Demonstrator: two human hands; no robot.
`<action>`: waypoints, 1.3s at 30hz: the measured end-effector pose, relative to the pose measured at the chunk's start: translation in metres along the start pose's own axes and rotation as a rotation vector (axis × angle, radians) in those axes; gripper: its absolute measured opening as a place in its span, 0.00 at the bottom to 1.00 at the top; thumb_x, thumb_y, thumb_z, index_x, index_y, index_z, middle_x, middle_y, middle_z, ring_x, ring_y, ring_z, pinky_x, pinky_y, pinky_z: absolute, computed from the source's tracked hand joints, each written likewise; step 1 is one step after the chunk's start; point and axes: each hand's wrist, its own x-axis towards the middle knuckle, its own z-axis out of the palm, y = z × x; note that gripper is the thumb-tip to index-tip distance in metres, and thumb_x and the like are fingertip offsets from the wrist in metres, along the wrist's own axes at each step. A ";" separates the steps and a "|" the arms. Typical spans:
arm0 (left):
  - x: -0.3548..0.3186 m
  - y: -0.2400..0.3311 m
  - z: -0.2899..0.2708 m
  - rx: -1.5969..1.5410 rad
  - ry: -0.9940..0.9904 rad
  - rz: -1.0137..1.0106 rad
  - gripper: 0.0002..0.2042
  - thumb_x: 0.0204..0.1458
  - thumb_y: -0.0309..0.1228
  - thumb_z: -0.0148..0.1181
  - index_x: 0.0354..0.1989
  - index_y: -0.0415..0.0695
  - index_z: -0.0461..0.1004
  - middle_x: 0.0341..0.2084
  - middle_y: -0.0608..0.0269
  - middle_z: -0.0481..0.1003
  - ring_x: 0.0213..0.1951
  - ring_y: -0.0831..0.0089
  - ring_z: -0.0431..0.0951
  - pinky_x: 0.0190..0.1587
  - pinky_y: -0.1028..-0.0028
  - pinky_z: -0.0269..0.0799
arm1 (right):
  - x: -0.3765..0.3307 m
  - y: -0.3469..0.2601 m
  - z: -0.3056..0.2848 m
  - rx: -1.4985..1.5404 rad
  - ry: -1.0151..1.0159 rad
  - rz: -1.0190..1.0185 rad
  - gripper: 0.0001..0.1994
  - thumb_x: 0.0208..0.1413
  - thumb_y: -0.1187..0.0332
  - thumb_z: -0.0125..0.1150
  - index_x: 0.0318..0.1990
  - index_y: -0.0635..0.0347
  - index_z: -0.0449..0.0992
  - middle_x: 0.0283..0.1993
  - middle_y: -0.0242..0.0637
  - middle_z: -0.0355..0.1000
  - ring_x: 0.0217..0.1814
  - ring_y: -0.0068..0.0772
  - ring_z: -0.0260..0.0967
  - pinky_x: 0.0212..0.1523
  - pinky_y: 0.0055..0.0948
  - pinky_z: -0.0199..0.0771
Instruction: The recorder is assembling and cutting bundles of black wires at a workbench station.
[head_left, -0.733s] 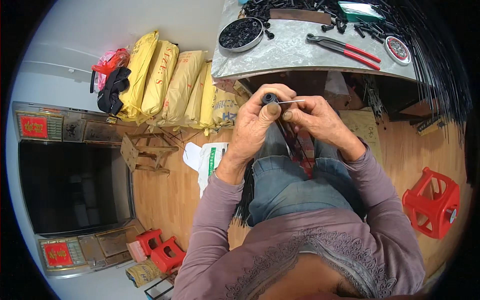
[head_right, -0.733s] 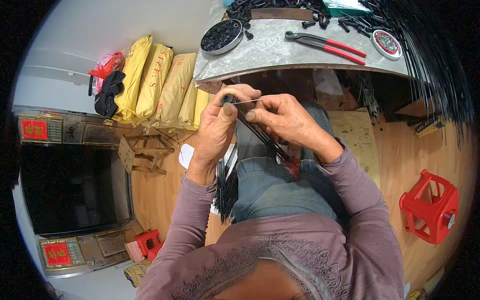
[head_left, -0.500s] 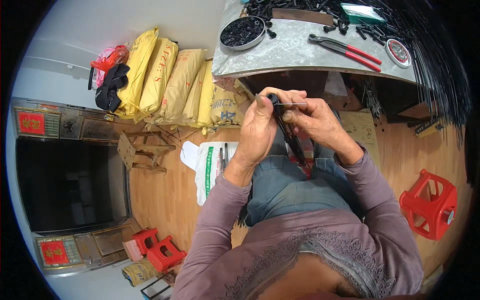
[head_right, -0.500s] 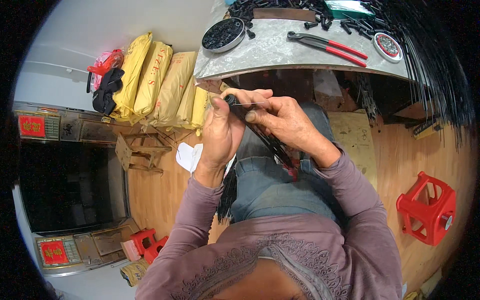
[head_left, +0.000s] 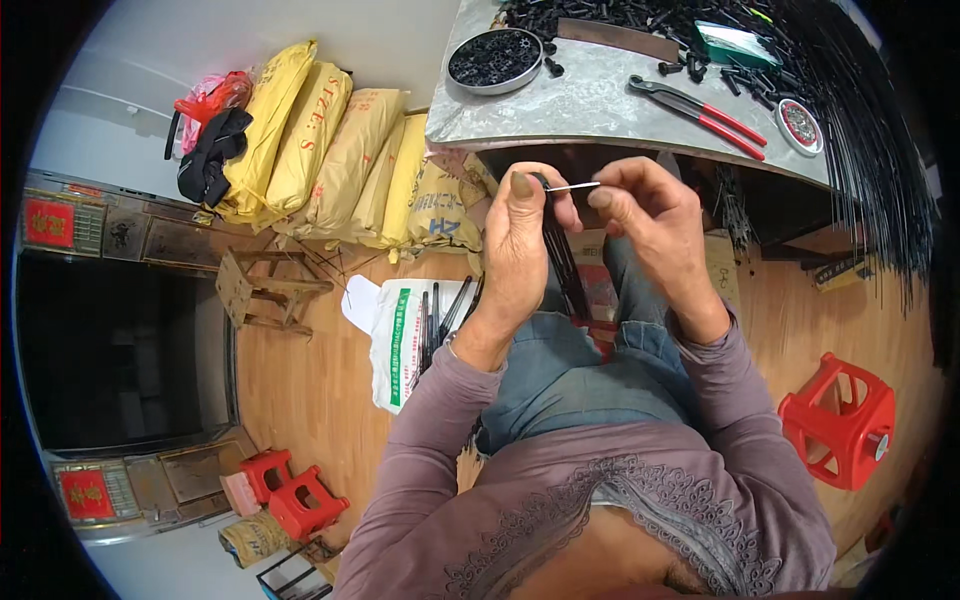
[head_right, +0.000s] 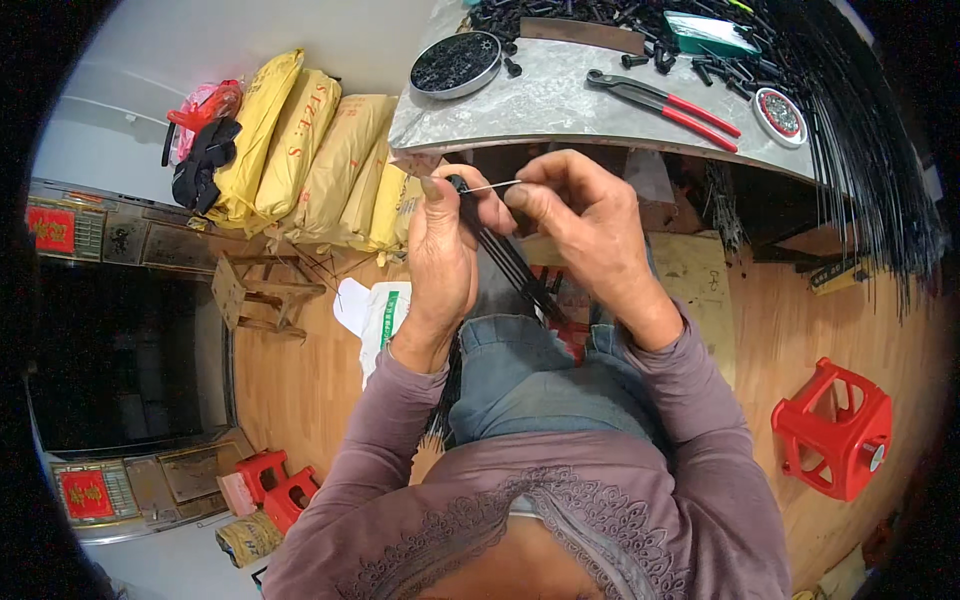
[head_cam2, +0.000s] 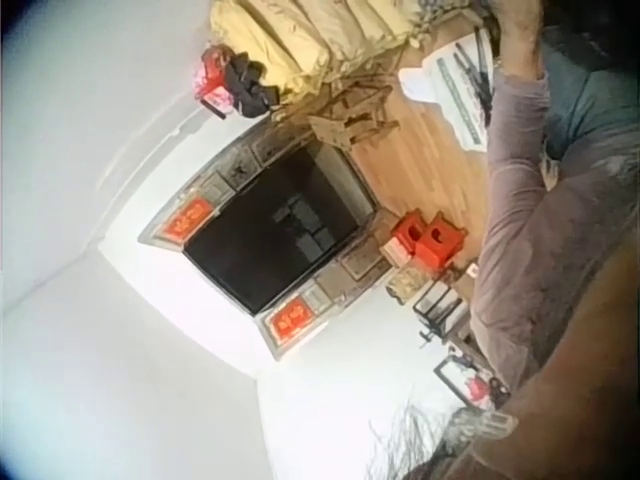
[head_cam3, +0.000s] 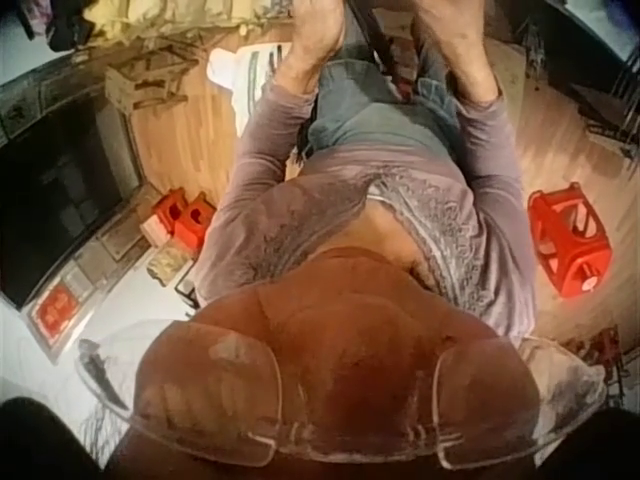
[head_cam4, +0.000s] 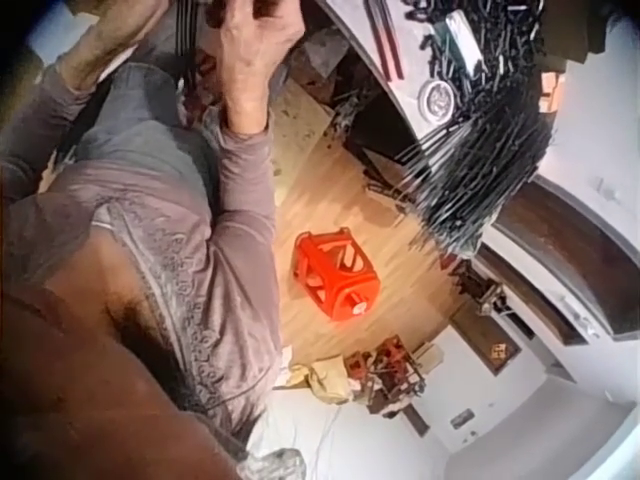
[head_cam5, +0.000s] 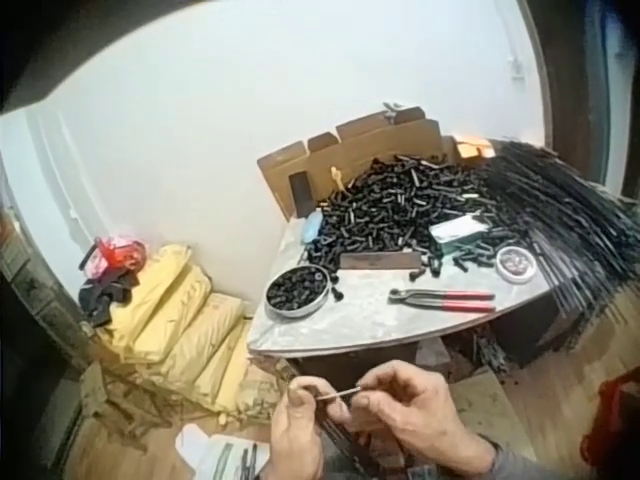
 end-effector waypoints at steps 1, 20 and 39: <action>-0.002 0.001 0.003 -0.042 -0.014 -0.013 0.24 0.63 0.52 0.36 0.35 0.42 0.67 0.22 0.70 0.64 0.27 0.82 0.64 0.33 0.81 0.62 | 0.003 -0.002 0.000 -0.002 0.000 0.000 0.07 0.55 0.70 0.62 0.35 0.65 0.76 0.30 0.30 0.73 0.30 0.15 0.67 0.30 0.17 0.68; -0.002 0.005 0.008 -0.213 -0.107 -0.110 0.24 0.63 0.52 0.36 0.36 0.40 0.66 0.22 0.67 0.65 0.26 0.79 0.66 0.31 0.79 0.65 | 0.051 0.007 -0.014 -0.071 -0.403 -0.131 0.10 0.60 0.65 0.57 0.32 0.62 0.73 0.25 0.24 0.65 0.25 0.12 0.57 0.26 0.16 0.60; 0.010 -0.006 -0.003 -0.179 -0.068 -0.031 0.23 0.59 0.53 0.46 0.35 0.41 0.63 0.20 0.66 0.63 0.22 0.78 0.66 0.30 0.78 0.68 | 0.094 0.034 -0.162 -1.467 0.080 -0.545 0.13 0.47 0.63 0.65 0.32 0.63 0.72 0.34 0.41 0.68 0.40 0.47 0.65 0.40 0.41 0.65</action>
